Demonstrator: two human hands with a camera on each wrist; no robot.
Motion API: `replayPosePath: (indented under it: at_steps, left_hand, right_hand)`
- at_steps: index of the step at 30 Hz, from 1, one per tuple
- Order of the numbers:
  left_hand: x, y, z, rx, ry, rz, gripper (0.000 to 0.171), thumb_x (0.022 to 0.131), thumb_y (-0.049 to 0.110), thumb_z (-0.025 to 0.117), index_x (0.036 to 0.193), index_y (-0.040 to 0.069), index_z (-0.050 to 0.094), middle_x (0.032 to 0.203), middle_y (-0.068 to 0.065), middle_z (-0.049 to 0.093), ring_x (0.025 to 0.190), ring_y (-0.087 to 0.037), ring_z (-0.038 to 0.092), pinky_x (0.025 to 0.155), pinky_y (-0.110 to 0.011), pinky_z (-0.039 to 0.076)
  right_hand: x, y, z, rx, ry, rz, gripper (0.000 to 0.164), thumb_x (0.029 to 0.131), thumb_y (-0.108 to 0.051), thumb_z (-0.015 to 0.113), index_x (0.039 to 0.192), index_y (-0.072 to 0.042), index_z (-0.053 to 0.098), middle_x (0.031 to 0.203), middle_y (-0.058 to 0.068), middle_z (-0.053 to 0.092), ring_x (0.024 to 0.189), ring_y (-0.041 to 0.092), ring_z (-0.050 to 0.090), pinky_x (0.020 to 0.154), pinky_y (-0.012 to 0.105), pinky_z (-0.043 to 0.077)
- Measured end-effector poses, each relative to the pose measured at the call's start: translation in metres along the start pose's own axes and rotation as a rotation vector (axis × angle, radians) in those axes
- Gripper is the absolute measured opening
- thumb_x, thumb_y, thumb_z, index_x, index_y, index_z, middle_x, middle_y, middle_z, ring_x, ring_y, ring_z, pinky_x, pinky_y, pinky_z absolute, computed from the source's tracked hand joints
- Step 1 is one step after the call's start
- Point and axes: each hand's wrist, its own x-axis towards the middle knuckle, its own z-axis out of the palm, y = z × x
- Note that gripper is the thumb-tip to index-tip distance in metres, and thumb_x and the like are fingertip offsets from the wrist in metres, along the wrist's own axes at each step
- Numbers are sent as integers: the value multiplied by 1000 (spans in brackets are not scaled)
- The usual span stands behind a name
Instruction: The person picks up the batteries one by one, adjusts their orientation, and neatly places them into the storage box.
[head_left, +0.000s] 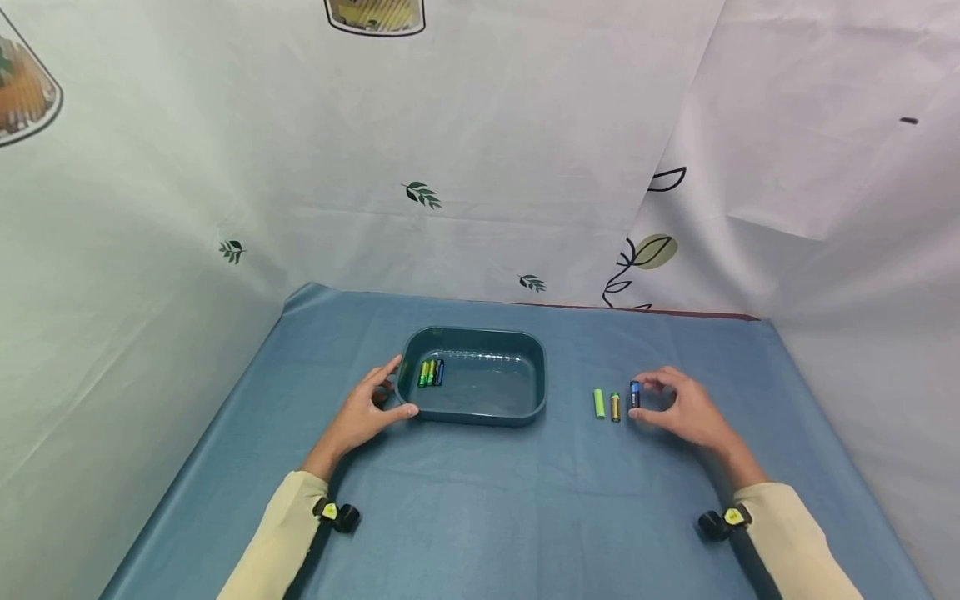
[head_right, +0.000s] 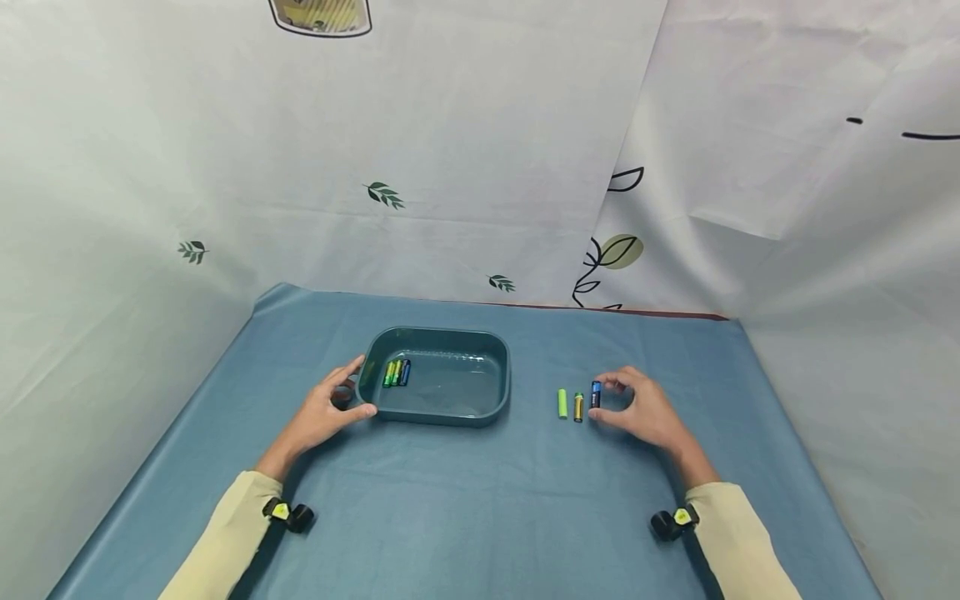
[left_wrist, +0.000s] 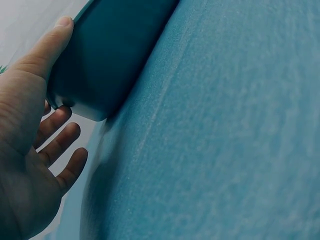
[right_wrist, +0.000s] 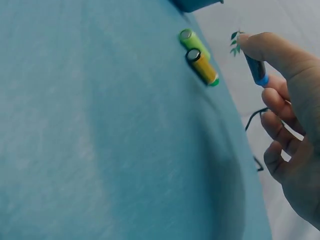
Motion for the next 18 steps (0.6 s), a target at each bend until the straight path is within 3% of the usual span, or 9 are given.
replayPosePath:
  at_steps: [9, 18]
  left_hand:
    - [0, -1, 0, -6, 7, 8, 96, 85, 39, 85, 162, 21, 32, 152, -15, 45, 121, -37, 55, 97, -58, 46]
    - [0, 0, -1, -12, -6, 0, 97, 84, 43, 85, 162, 23, 32, 151, -13, 45, 121, -36, 56, 98, -58, 47]
  right_hand:
    - [16, -21, -8, -17, 31, -39, 51, 76, -33, 92, 120, -14, 73, 103, 3, 64, 90, 16, 53, 68, 27, 43]
    - [33, -44, -6, 20, 37, -70, 52, 76, -34, 93, 121, -15, 73, 104, 5, 67, 92, 21, 57, 74, 29, 45]
